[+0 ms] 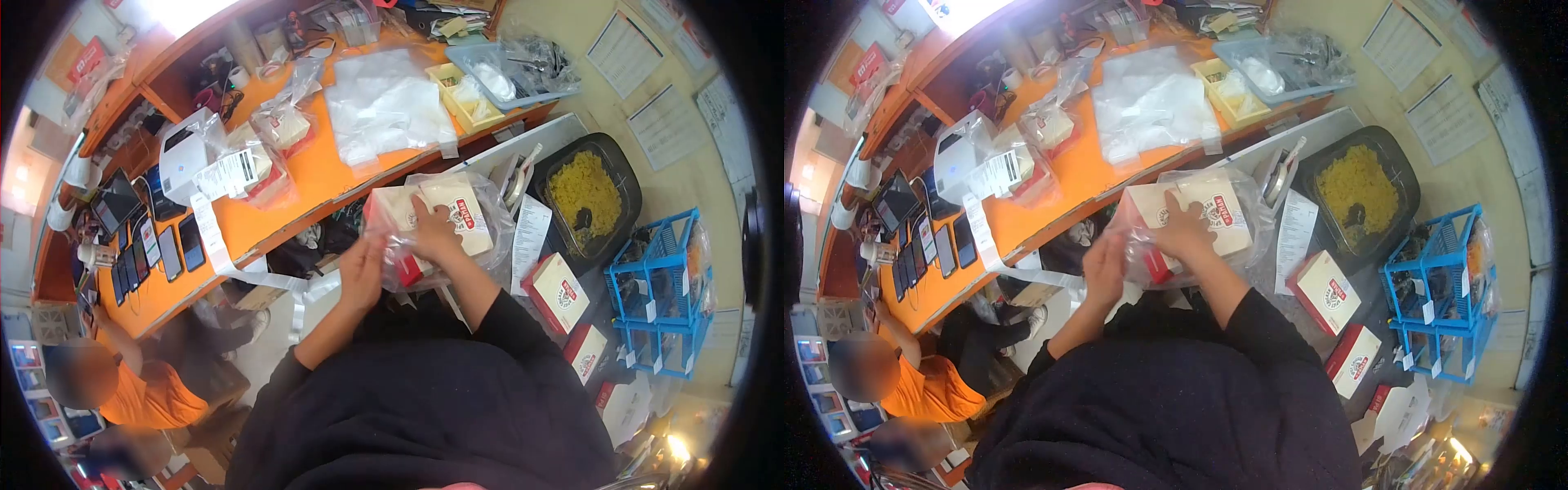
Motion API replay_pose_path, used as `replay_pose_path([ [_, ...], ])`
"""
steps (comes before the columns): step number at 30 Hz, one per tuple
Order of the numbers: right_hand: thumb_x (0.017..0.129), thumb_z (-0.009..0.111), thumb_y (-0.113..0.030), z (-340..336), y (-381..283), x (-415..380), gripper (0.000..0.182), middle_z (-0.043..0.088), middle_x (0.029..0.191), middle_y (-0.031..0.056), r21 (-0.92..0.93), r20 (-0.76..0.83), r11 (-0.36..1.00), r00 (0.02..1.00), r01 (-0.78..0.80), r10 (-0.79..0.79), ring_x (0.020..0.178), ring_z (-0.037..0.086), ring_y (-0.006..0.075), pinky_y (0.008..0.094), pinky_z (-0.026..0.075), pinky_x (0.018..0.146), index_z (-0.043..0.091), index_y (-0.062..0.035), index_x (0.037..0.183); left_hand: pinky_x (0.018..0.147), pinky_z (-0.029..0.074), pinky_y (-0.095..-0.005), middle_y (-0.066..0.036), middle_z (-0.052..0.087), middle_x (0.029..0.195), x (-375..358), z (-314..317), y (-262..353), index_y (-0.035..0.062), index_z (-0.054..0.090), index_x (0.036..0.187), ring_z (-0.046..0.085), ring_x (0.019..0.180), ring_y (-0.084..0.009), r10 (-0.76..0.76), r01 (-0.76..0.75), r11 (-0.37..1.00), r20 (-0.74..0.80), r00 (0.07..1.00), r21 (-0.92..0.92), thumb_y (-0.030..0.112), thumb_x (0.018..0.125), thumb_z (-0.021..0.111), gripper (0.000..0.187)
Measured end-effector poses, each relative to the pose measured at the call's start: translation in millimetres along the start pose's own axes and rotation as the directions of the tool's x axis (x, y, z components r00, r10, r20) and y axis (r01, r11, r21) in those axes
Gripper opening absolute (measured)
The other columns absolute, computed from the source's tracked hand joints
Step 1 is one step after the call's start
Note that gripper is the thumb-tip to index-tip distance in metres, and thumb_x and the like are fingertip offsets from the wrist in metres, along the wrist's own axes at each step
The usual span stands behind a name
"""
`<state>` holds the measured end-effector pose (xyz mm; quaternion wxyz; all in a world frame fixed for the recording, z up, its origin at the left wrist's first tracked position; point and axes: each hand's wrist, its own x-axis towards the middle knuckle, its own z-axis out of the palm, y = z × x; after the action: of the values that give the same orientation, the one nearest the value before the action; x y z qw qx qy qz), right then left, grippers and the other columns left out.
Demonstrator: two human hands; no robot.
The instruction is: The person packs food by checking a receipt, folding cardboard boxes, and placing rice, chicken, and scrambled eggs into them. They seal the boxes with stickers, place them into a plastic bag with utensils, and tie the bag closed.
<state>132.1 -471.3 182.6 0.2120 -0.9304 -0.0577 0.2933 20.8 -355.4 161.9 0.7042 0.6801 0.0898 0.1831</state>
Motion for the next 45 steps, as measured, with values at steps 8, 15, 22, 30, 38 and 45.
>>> replay_pose_path([
  [8, 0.068, 0.072, -0.052, 27.4, 7.1, -29.3, 0.1, 0.031, 0.139, 0.0189, -0.258, -0.194, 0.966, 0.979, 0.004, -0.056, 0.12, 0.039, 0.0445, 0.0622, 0.036, 0.091, 0.021, -0.0278, 0.15, 0.048, 0.034, -0.0186, 0.006, 0.051, 0.07, 7.7, -2.9, 41.2, 0.0034, 0.058, 0.127, 0.043, 0.056, -0.0034, -0.059, 0.097, 0.954, 0.138, 0.989, -0.284, 0.022, 0.101, 0.047, 0.033],
  [15, 0.068, 0.07, -0.046, 45.0, 69.6, -65.9, 0.097, 0.028, 0.142, 0.0203, -0.244, -0.257, 0.965, 0.966, -0.096, 0.031, 0.117, 0.04, 0.044, 0.0621, 0.036, 0.085, 0.022, -0.0272, 0.151, 0.055, 0.044, -0.0242, -0.003, 0.061, 0.07, 6.0, 19.3, 46.1, 0.0013, 0.054, 0.129, 0.057, 0.059, -0.01, 0.18, -0.119, 0.983, 0.823, 0.539, -0.138, 0.012, 0.097, 0.052, 0.034],
  [22, 0.068, 0.073, -0.046, 34.0, 92.7, -62.8, 0.086, 0.027, 0.147, 0.0198, -0.238, -0.399, 0.971, 0.912, -0.004, -0.095, 0.127, 0.033, 0.0424, 0.0606, 0.027, 0.099, 0.037, -0.0261, 0.144, 0.055, 0.046, -0.0231, -0.002, 0.062, 0.087, 6.1, 42.9, 14.2, 0.0047, 0.05, 0.133, 0.054, 0.063, -0.008, -0.028, 0.146, 0.975, 0.556, 0.83, -0.169, 0.01, 0.098, 0.05, 0.035],
  [30, 0.08, 0.068, -0.03, -64.8, 243.1, -44.7, 0.047, 0.065, 0.1, 0.0204, 0.091, -0.473, 0.971, 0.848, -0.223, 0.239, 0.092, 0.063, 0.0354, 0.042, 0.049, 0.078, 0.059, 0.0001, 0.115, 0.053, 0.043, -0.0201, 0.002, 0.057, 0.08, 38.6, 35.7, 23.8, 0.0042, 0.046, 0.135, 0.049, 0.062, -0.0056, -0.031, 0.067, 0.986, 0.231, 0.972, -0.15, 0.017, 0.1, 0.047, 0.038],
  [38, 0.078, 0.072, -0.02, -114.5, 249.1, -126.2, 0.039, 0.064, 0.099, 0.007, 0.379, -0.27, 0.905, 0.959, 0.192, -0.091, 0.094, 0.06, 0.022, 0.0341, 0.046, 0.078, 0.061, -0.0035, 0.111, 0.056, 0.042, -0.0203, 0.003, 0.053, 0.078, 85.2, 40.9, 53.1, 0.0023, 0.049, 0.133, 0.047, 0.062, -0.0052, -0.02, 0.011, 0.999, 0.222, 0.975, 0.042, 0.026, 0.1, 0.049, 0.041],
  [45, 0.075, 0.072, -0.013, -92.6, 199.1, -121.5, 0.039, 0.059, 0.115, 0.0122, -0.044, -0.559, 0.794, 0.644, 0.606, -0.522, 0.107, 0.056, 0.029, 0.0365, 0.043, 0.094, 0.06, -0.0036, 0.111, 0.057, 0.041, -0.0213, 0.0, 0.055, 0.079, 6.9, 47.2, 71.0, -0.0024, 0.047, 0.132, 0.047, 0.063, -0.0065, 0.034, 0.123, 0.971, 0.633, 0.774, -0.203, 0.013, 0.099, 0.048, 0.036],
])
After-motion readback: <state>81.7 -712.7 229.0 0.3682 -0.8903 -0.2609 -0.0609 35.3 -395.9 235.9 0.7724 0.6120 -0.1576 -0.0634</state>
